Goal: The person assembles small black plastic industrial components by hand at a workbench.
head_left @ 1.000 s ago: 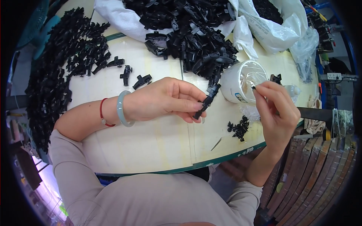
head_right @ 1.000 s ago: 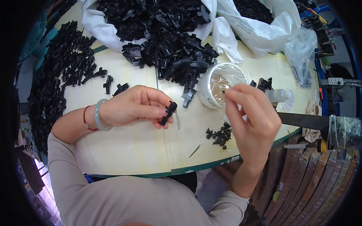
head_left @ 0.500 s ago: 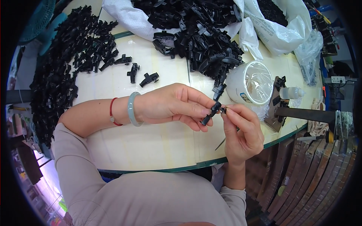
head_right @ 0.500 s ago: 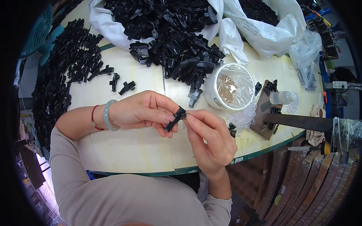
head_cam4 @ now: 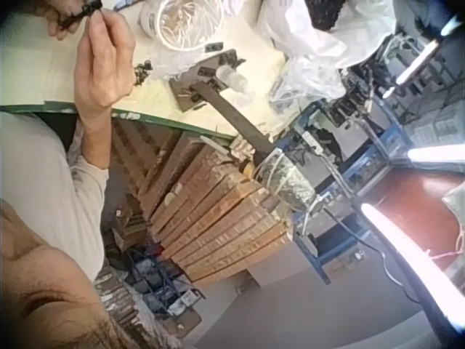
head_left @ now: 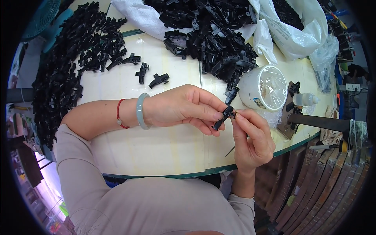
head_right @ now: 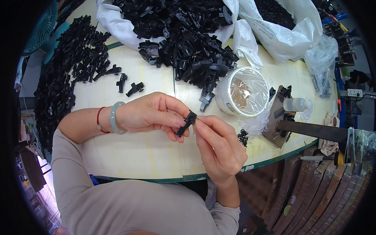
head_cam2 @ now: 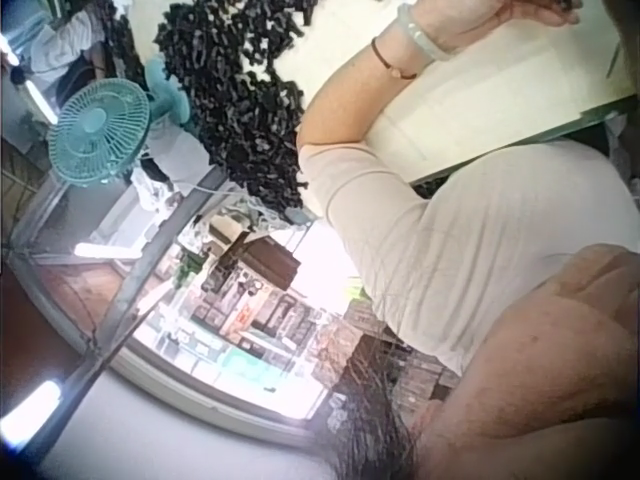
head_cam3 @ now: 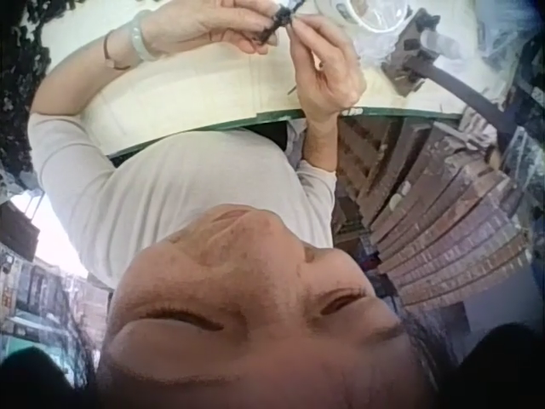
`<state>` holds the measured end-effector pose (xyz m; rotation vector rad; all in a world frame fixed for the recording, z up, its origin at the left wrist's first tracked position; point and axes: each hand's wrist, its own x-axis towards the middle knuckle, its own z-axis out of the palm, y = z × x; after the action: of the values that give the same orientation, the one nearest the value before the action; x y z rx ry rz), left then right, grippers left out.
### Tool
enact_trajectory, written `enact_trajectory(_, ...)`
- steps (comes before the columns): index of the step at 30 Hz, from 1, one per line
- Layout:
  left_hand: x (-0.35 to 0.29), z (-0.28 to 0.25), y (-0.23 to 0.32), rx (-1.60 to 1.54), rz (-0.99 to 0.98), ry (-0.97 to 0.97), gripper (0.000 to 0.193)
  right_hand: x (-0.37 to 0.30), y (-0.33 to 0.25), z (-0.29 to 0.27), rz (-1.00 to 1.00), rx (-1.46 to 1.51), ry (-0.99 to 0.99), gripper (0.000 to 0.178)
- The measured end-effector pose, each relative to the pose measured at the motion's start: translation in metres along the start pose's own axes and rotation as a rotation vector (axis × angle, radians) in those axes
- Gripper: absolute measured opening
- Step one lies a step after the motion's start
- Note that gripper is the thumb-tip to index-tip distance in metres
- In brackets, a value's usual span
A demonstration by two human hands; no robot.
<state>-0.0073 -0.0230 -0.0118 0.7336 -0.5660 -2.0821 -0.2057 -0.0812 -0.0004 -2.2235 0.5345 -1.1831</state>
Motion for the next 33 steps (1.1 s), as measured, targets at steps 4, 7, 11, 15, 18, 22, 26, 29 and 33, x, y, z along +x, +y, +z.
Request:
enact_trajectory(4,-0.001,0.003,0.000,0.036,0.015,0.034,0.029,0.001,-0.003,0.000,-0.036,-0.069,-0.016,0.028)
enact_trajectory(7,-0.001,0.005,0.000,0.060,0.046,0.073,0.023,0.000,-0.003,-0.001,-0.038,-0.097,-0.014,0.027)
enact_trajectory(11,-0.001,0.005,0.000,0.074,0.065,0.080,0.023,0.000,-0.008,0.000,0.017,-0.091,-0.012,0.024)
enact_trajectory(15,-0.001,0.005,0.000,0.070,0.061,0.080,0.023,0.000,-0.009,0.002,0.019,-0.077,-0.008,0.024)
enact_trajectory(18,-0.003,0.005,0.001,0.192,0.082,0.118,0.023,-0.002,-0.009,0.004,-0.067,-0.188,-0.036,0.024)
enact_trajectory(22,-0.006,0.007,-0.004,0.191,0.127,0.167,0.022,-0.003,-0.006,0.005,-0.135,-0.236,-0.069,0.027)
enact_trajectory(26,-0.008,0.009,-0.008,0.180,0.152,0.262,0.024,-0.009,-0.006,0.008,-0.019,-0.199,-0.037,0.022)
enact_trajectory(29,-0.025,0.009,-0.005,0.315,0.176,0.428,0.026,-0.012,-0.005,0.007,0.101,-0.160,0.043,0.016)
enact_trajectory(33,-0.077,0.001,-0.002,0.484,0.156,0.866,0.021,-0.008,0.003,0.005,0.051,-0.237,-0.007,0.012)
